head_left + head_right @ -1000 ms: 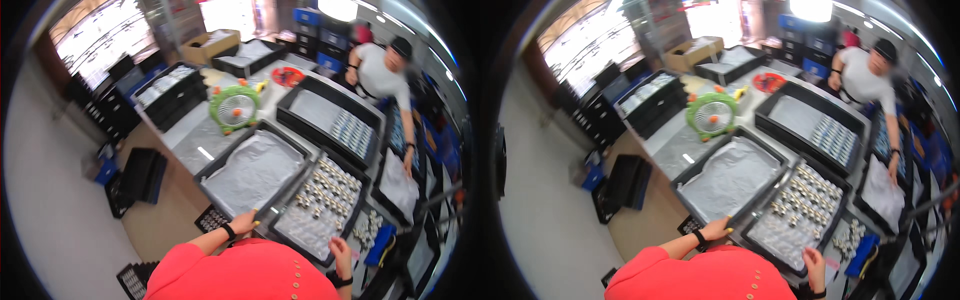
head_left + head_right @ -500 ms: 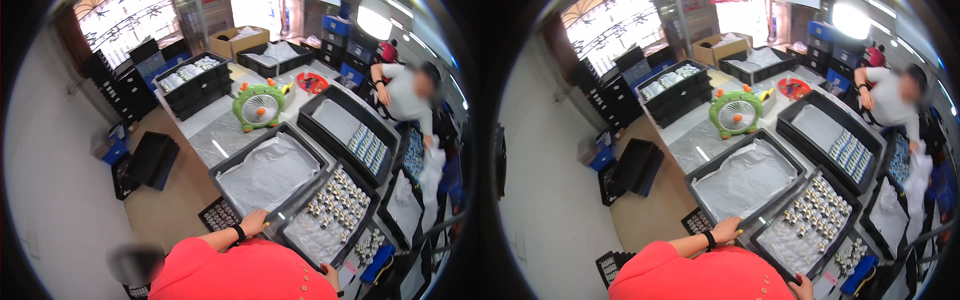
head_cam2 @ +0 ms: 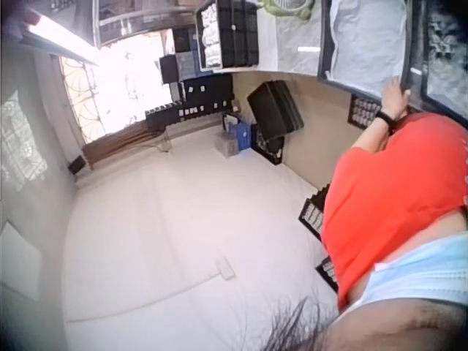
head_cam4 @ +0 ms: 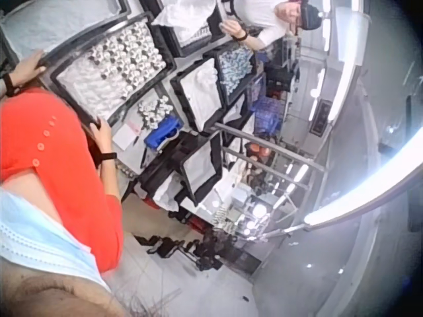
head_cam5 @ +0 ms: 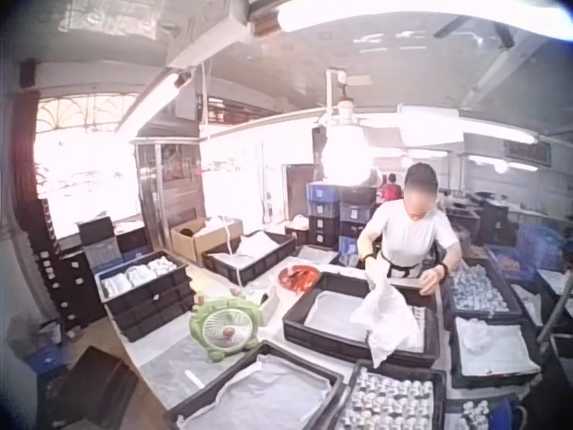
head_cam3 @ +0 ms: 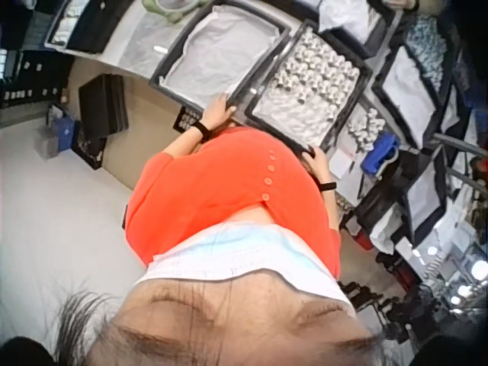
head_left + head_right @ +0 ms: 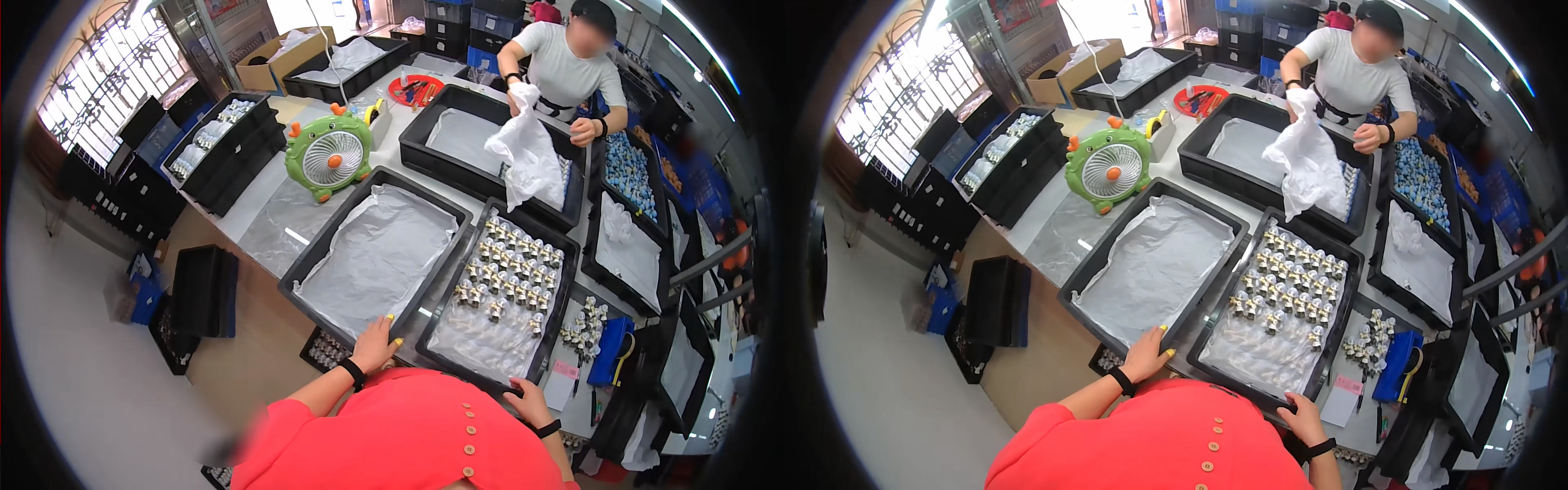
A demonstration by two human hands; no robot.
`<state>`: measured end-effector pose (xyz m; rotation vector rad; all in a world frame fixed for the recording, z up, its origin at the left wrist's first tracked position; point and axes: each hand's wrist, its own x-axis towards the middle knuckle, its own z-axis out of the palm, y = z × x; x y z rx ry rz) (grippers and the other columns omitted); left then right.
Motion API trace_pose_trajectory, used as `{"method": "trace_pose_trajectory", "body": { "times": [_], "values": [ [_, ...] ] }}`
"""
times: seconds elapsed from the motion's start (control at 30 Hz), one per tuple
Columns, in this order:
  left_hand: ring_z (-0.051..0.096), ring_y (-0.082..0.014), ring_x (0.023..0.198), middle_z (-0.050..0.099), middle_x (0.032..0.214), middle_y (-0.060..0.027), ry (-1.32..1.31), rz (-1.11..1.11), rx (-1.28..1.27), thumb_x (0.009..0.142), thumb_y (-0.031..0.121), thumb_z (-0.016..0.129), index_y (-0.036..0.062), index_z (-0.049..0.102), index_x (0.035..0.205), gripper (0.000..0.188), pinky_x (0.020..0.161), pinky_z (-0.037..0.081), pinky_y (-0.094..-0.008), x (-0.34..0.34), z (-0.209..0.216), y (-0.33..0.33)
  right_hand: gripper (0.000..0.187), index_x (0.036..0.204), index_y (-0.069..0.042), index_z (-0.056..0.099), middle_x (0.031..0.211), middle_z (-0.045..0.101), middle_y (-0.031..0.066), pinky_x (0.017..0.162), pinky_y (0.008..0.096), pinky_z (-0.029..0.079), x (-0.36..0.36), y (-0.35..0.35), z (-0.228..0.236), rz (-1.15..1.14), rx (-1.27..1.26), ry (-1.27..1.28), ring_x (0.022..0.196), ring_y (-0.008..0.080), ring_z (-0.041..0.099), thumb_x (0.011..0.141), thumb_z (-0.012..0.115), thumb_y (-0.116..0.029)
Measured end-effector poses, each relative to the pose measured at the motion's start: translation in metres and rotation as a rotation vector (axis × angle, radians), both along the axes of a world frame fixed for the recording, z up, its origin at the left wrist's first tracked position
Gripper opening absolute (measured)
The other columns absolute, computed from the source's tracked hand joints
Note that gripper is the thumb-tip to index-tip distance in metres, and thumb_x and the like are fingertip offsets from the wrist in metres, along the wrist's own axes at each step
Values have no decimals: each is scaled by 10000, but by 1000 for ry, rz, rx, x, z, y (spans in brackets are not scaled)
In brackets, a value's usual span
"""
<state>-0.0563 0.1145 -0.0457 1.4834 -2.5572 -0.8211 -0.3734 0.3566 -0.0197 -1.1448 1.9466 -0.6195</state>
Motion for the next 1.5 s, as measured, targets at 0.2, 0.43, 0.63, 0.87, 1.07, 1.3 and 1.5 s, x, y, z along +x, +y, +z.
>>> {"method": "trace_pose_trajectory", "body": {
  "times": [0.2,0.43,0.63,0.87,1.07,1.3,1.5],
  "values": [
    [391,-420,1196,358,1335,-288,105,33,3,826,337,616,-36,349,1303,662,972,369,-454,-1,-10,-4,415,1109,29,579,1045,630,172,854,338,477,1,0,0,-3,1,15,977,261,612,760,687,-170],
    [295,-430,1288,299,1374,-314,298,83,78,845,327,607,-62,326,1314,671,1056,279,-438,-12,-15,-11,418,1117,27,577,1045,631,165,854,333,473,2,-2,3,-10,-1,-2,974,258,611,766,682,-174],
    [341,-411,1263,313,1378,-290,193,-13,349,845,358,600,-47,336,1319,677,1027,321,-406,-1,-9,-23,396,1084,17,587,997,637,177,829,352,474,3,-1,-2,-4,-43,31,942,289,615,759,669,-194],
    [459,-357,1195,432,1326,-242,146,-9,455,846,353,595,-20,373,1330,651,995,364,-379,7,30,-52,393,1085,12,586,999,637,178,833,352,475,4,-3,-3,0,-27,38,943,290,617,762,668,-196],
    [485,-301,1181,408,1349,-223,581,218,655,840,306,636,-11,318,1365,691,948,408,-356,-15,38,-75,396,1090,11,586,999,637,182,834,353,478,8,-4,-1,-3,-35,36,943,295,618,765,663,-200],
    [395,-292,1239,268,1418,-235,988,305,398,733,335,760,-11,128,1419,995,977,375,-376,-96,97,-141,395,1095,-1,593,1029,630,175,848,362,468,13,-2,6,-18,0,79,969,304,601,764,667,-203],
    [320,-315,1275,256,1409,-239,1117,491,407,691,276,790,-7,-29,1422,1133,1040,287,-389,-155,128,-177,374,1067,-32,614,1000,630,165,831,393,455,16,8,-6,-38,-79,138,949,332,580,749,671,-221]
  ]
}}
